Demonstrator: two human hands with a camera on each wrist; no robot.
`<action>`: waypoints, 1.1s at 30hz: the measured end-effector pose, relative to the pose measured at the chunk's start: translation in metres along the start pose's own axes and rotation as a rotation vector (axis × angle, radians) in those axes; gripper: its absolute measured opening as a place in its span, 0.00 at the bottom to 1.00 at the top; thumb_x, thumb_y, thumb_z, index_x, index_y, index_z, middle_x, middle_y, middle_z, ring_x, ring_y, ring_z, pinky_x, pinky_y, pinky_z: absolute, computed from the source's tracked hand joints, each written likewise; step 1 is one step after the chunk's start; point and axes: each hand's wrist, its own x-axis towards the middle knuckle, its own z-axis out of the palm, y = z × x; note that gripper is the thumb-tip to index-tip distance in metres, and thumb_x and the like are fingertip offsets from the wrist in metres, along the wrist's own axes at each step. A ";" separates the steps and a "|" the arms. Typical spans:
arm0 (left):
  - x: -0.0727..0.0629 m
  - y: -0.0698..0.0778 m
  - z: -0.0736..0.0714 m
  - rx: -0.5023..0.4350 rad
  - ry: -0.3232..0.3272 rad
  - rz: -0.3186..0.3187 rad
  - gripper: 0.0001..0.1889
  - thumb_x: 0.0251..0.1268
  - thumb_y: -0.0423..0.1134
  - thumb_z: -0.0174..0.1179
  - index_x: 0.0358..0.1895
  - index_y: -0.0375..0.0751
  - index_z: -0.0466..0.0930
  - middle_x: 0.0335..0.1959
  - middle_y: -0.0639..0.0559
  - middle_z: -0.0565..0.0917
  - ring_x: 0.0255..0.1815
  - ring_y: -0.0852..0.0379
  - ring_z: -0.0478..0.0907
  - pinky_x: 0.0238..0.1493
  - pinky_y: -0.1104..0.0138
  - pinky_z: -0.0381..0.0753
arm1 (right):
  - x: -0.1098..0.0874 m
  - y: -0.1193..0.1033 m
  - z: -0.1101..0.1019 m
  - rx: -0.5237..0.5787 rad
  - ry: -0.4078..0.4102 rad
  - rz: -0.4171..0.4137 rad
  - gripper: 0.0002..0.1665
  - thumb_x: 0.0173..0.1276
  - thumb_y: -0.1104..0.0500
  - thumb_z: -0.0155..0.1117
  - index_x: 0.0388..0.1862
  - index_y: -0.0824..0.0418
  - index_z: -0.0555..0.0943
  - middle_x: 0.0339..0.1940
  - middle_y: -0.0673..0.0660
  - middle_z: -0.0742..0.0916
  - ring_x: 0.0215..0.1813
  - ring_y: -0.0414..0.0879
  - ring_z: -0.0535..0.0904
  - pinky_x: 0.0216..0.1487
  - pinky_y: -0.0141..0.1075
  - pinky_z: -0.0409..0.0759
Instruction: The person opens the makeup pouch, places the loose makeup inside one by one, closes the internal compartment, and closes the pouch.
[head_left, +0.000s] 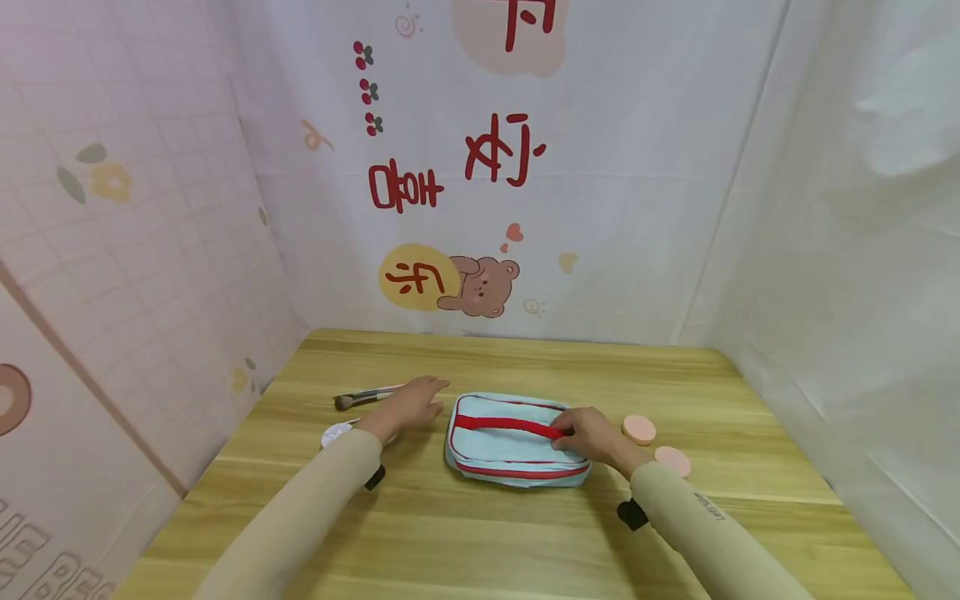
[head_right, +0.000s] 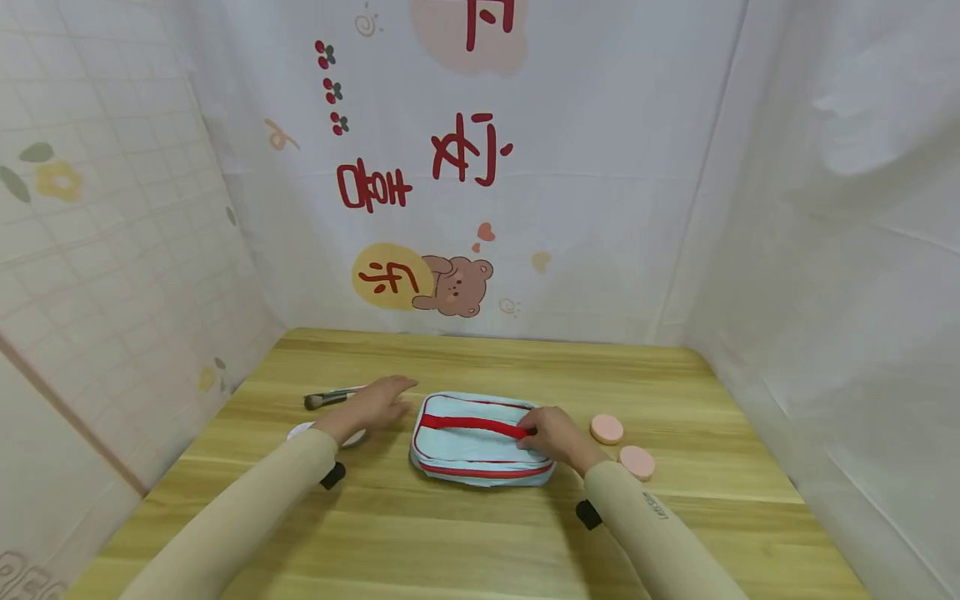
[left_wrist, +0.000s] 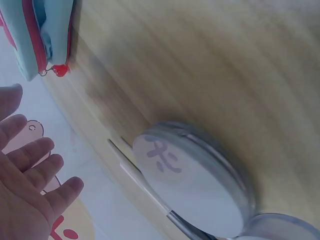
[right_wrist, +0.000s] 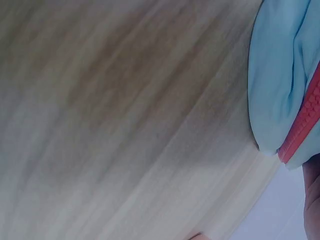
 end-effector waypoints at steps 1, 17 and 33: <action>0.001 0.000 -0.001 0.007 -0.005 -0.002 0.25 0.76 0.40 0.54 0.73 0.38 0.66 0.71 0.38 0.68 0.74 0.41 0.61 0.72 0.50 0.59 | 0.000 0.000 -0.001 0.004 -0.011 -0.003 0.07 0.60 0.62 0.75 0.36 0.62 0.89 0.41 0.55 0.89 0.47 0.52 0.84 0.51 0.45 0.80; 0.010 -0.006 0.000 -0.061 -0.066 0.013 0.21 0.73 0.32 0.54 0.67 0.37 0.73 0.67 0.42 0.74 0.71 0.43 0.65 0.71 0.51 0.62 | 0.015 -0.002 -0.006 0.068 -0.130 -0.142 0.11 0.59 0.64 0.75 0.42 0.62 0.90 0.46 0.56 0.89 0.52 0.52 0.84 0.54 0.42 0.81; 0.016 -0.004 0.004 -0.126 -0.196 0.100 0.16 0.66 0.31 0.62 0.55 0.44 0.84 0.59 0.47 0.80 0.65 0.44 0.72 0.67 0.52 0.67 | 0.016 0.006 -0.011 -0.014 -0.122 0.018 0.17 0.60 0.61 0.75 0.49 0.61 0.88 0.49 0.56 0.88 0.53 0.53 0.82 0.54 0.47 0.79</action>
